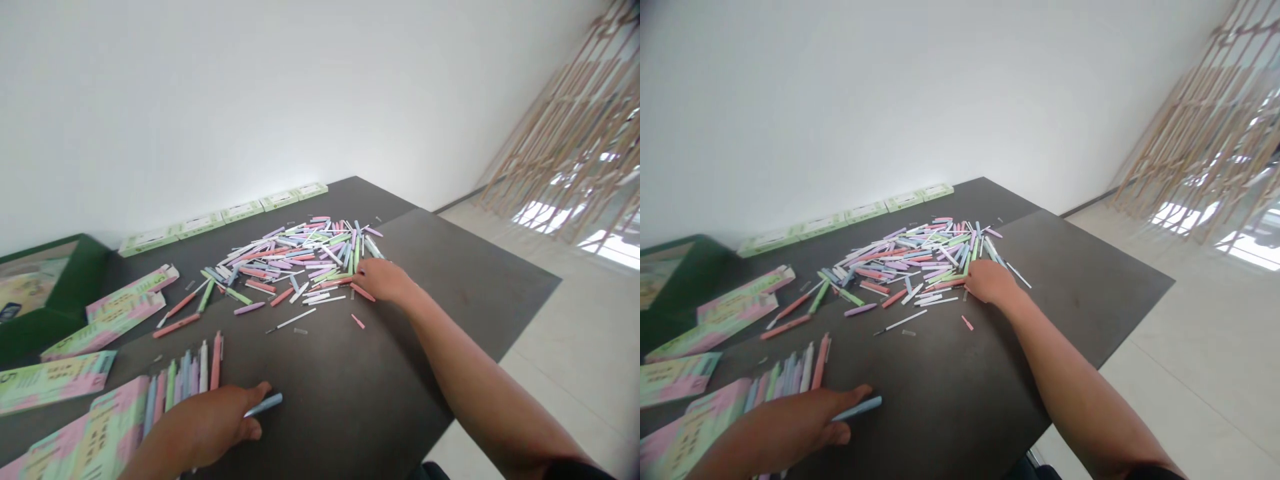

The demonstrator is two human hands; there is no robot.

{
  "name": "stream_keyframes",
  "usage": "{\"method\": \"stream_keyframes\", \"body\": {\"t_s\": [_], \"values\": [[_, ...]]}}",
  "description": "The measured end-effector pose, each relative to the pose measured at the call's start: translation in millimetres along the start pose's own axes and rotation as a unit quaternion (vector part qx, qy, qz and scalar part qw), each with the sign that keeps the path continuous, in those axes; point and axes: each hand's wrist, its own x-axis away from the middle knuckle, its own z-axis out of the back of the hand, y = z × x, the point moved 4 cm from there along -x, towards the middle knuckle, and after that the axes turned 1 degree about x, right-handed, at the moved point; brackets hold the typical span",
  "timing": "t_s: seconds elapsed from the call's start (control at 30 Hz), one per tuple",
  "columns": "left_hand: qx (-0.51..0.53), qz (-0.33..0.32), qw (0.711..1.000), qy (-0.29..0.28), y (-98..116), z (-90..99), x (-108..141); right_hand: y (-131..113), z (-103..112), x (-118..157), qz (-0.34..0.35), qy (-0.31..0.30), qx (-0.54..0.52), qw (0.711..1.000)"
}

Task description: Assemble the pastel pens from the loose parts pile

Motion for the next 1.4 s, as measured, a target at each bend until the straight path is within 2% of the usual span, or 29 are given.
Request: {"method": "stream_keyframes", "body": {"t_s": [0.07,0.27,0.63,0.83,0.93,1.17,1.4], "values": [[-0.009,0.006,1.000,-0.014,3,1.0,1,6,-6,-1,-0.001,-0.021,0.001,1.000],[-0.015,0.012,0.999,-0.028,14,7.8,6,-9,-29,1,-0.013,-0.026,0.006,1.000],[-0.015,0.003,0.999,-0.039,18,9.8,7,-20,-34,3,0.007,-0.022,0.001,1.000],[-0.014,0.014,0.999,-0.038,16,9.9,7,11,-11,-11,0.066,-0.037,-0.009,0.997],[-0.005,0.005,1.000,-0.028,14,9.0,6,23,-1,-9,0.087,-0.043,0.001,0.995],[-0.008,0.003,1.000,-0.029,15,9.3,8,11,-13,19,0.239,-0.048,0.040,0.969],[-0.021,-0.002,0.999,-0.032,18,9.1,8,1,-23,15,0.304,-0.046,0.061,0.950]]}}
